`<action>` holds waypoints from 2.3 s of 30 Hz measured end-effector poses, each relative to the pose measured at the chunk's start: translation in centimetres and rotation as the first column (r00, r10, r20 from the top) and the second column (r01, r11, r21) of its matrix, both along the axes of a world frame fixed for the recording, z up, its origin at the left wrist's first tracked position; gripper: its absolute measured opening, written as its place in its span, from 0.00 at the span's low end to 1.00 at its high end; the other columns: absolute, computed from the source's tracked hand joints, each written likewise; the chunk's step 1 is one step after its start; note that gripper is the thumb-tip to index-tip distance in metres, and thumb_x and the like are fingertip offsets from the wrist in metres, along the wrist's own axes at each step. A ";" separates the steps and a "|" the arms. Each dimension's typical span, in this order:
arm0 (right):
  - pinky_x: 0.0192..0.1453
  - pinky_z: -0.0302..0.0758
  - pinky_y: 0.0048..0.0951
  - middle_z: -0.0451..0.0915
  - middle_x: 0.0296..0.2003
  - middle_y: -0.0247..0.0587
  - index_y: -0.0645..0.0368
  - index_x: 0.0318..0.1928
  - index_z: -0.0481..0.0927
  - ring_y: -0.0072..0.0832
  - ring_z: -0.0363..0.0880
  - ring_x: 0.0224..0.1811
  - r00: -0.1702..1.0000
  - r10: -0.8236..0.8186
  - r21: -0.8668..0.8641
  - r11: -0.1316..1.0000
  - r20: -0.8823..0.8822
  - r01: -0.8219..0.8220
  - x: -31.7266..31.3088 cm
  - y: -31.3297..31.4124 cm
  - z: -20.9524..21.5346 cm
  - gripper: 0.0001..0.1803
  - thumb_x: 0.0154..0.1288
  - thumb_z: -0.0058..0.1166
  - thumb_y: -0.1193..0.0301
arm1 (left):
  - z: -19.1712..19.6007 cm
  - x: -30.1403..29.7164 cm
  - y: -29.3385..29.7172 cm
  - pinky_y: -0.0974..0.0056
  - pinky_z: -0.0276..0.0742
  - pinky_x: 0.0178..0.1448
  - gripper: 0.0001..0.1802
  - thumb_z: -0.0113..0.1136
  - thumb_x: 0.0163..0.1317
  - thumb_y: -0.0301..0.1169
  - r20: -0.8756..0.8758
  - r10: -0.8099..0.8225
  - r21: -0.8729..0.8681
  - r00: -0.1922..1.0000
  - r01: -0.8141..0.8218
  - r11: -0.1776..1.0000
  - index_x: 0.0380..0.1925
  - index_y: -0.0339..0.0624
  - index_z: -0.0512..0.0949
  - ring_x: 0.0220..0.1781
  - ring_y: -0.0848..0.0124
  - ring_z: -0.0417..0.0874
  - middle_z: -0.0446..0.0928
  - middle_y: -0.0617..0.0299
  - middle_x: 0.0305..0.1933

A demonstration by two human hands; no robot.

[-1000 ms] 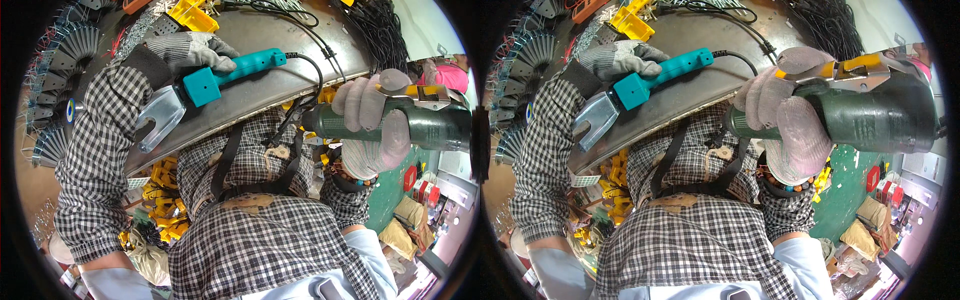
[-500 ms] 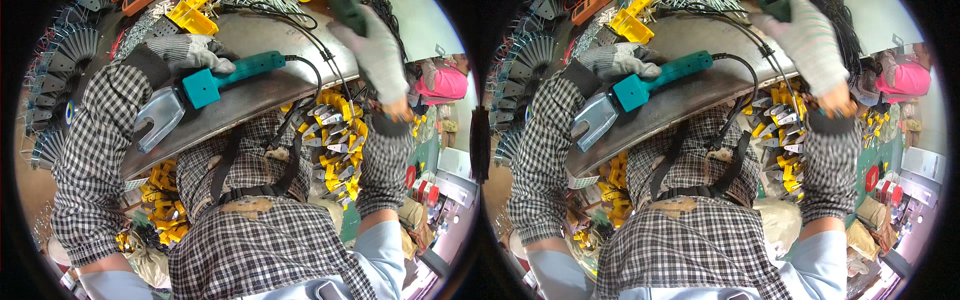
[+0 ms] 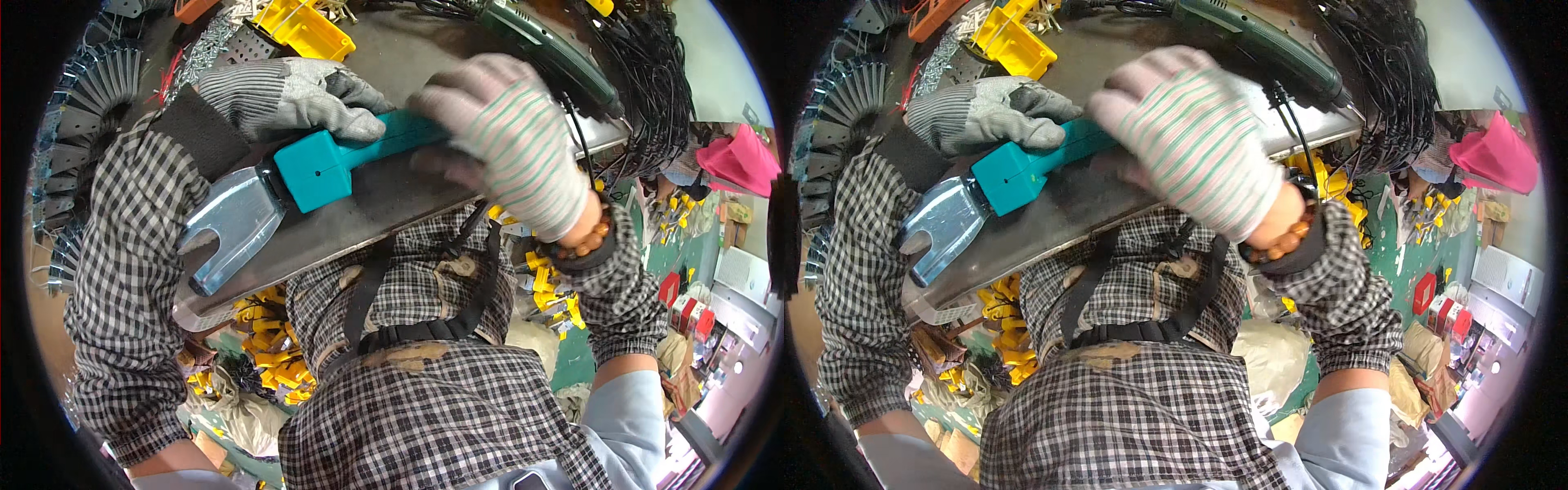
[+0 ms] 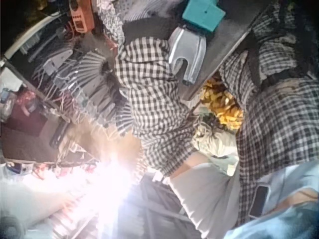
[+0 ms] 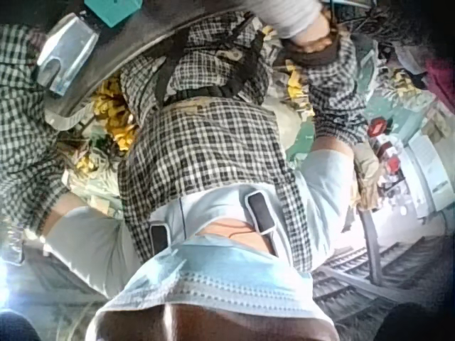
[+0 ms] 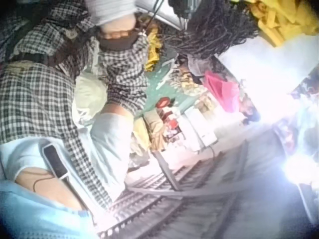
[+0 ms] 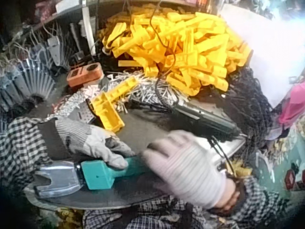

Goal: Assembling a teal power tool casing using internal components, wires, and an electric screwdriver.

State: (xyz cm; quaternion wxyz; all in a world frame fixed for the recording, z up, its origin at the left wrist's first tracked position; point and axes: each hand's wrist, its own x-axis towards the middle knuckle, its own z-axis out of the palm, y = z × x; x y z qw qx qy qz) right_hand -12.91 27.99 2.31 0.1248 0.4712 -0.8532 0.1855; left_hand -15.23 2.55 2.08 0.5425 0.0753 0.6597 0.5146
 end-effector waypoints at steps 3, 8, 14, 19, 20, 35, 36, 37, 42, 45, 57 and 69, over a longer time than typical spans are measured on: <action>0.59 0.70 0.43 0.77 0.42 0.38 0.52 0.48 0.77 0.41 0.75 0.50 0.999 0.000 -0.008 1.000 0.040 0.001 0.2 -0.4 -1.6 0.26 0.46 0.67 0.63 | -0.1 -0.9 0.3 0.73 0.77 0.46 0.24 0.66 0.64 0.43 -0.001 -0.037 0.138 0.999 0.037 0.990 0.53 0.36 0.79 0.40 0.82 0.80 0.82 0.65 0.40; 0.54 0.71 0.42 0.77 0.39 0.36 0.52 0.46 0.78 0.39 0.76 0.46 0.989 -0.013 -0.028 0.999 0.146 0.017 0.2 -1.0 -2.8 0.24 0.45 0.67 0.63 | -0.7 -0.3 0.8 0.72 0.76 0.43 0.23 0.65 0.64 0.44 -0.127 -0.050 -0.009 0.991 0.049 0.999 0.50 0.36 0.81 0.37 0.82 0.78 0.81 0.67 0.37; 0.50 0.72 0.41 0.76 0.37 0.37 0.50 0.44 0.78 0.39 0.77 0.45 0.969 0.008 -0.103 0.995 0.245 0.018 0.3 -1.9 -2.9 0.23 0.43 0.67 0.63 | 1.5 -0.3 0.3 0.72 0.76 0.47 0.23 0.63 0.66 0.40 -0.073 -0.095 -0.097 0.993 0.088 0.991 0.52 0.34 0.78 0.41 0.82 0.78 0.80 0.66 0.41; 0.49 0.72 0.42 0.77 0.37 0.38 0.52 0.44 0.79 0.40 0.77 0.44 0.987 0.073 -0.090 0.994 0.144 -0.060 -0.1 -2.1 -3.4 0.24 0.44 0.68 0.61 | 5.2 1.4 2.8 0.60 0.77 0.57 0.33 0.69 0.57 0.48 -0.387 -0.502 -0.647 0.773 0.161 0.745 0.56 0.37 0.75 0.52 0.64 0.82 0.82 0.54 0.46; 0.49 0.72 0.42 0.77 0.37 0.39 0.52 0.44 0.79 0.40 0.77 0.44 0.988 0.057 -0.090 0.995 0.145 -0.044 0.0 -2.1 -3.7 0.24 0.46 0.68 0.60 | 5.5 2.6 3.0 0.56 0.77 0.58 0.32 0.70 0.54 0.50 -0.466 -0.606 -0.744 0.645 0.086 0.663 0.52 0.40 0.77 0.53 0.58 0.82 0.81 0.53 0.46; 0.50 0.76 0.41 0.77 0.42 0.40 0.55 0.46 0.78 0.44 0.76 0.48 0.966 0.076 -0.248 0.969 0.246 -0.013 0.2 -2.5 -2.7 0.23 0.49 0.67 0.64 | 2.1 9.2 4.6 0.53 0.72 0.53 0.27 0.65 0.54 0.40 -0.760 -0.591 -0.641 0.271 -0.463 0.612 0.53 0.42 0.77 0.49 0.57 0.79 0.79 0.55 0.45; 0.50 0.76 0.41 0.77 0.42 0.40 0.55 0.46 0.79 0.43 0.76 0.48 0.968 0.078 -0.241 0.970 0.238 -0.019 0.3 -2.5 -2.8 0.22 0.49 0.67 0.64 | 1.9 9.3 4.3 0.53 0.71 0.53 0.27 0.65 0.54 0.41 -0.786 -0.571 -0.608 0.238 -0.471 0.639 0.52 0.42 0.77 0.49 0.57 0.79 0.79 0.55 0.45; 0.50 0.76 0.41 0.77 0.42 0.39 0.55 0.46 0.79 0.43 0.76 0.48 0.969 0.080 -0.233 0.972 0.234 -0.024 0.2 -2.3 -3.0 0.22 0.49 0.67 0.63 | 1.6 9.3 4.3 0.53 0.71 0.53 0.27 0.65 0.54 0.41 -0.785 -0.573 -0.609 0.236 -0.466 0.642 0.52 0.42 0.77 0.49 0.57 0.79 0.79 0.55 0.45; 0.49 0.76 0.41 0.77 0.42 0.40 0.52 0.48 0.79 0.43 0.76 0.48 0.954 0.005 -0.185 0.981 0.299 0.053 0.2 -0.4 -3.4 0.24 0.49 0.68 0.62 | 1.4 9.9 4.4 0.51 0.72 0.52 0.28 0.66 0.52 0.41 -0.815 -0.530 -0.570 0.234 -0.487 0.662 0.52 0.41 0.76 0.47 0.56 0.80 0.80 0.56 0.45; 0.48 0.75 0.41 0.76 0.41 0.39 0.52 0.46 0.79 0.43 0.76 0.46 0.944 0.004 -0.197 0.978 0.329 0.065 0.0 -0.5 -3.2 0.24 0.47 0.69 0.61 | 1.9 9.6 4.4 0.50 0.71 0.51 0.28 0.67 0.51 0.41 -0.824 -0.508 -0.562 0.251 -0.470 0.680 0.52 0.40 0.77 0.46 0.55 0.80 0.80 0.56 0.45; 0.43 0.74 0.40 0.75 0.37 0.40 0.54 0.44 0.80 0.42 0.75 0.40 0.947 0.007 -0.218 0.974 0.321 0.066 0.0 -1.2 -3.3 0.26 0.44 0.69 0.57 | 2.2 9.4 4.9 0.51 0.71 0.52 0.28 0.66 0.51 0.43 -0.818 -0.478 -0.575 0.320 -0.465 0.673 0.51 0.42 0.79 0.47 0.56 0.80 0.80 0.56 0.47; 0.38 0.71 0.40 0.76 0.35 0.41 0.56 0.45 0.81 0.41 0.73 0.35 0.949 0.082 -0.286 0.958 0.305 0.009 -0.3 -1.3 -3.9 0.28 0.44 0.69 0.54 | 0.8 10.9 4.8 0.54 0.69 0.56 0.24 0.63 0.56 0.45 -0.853 -0.514 -0.460 0.088 -0.591 0.662 0.50 0.45 0.81 0.49 0.62 0.76 0.78 0.63 0.48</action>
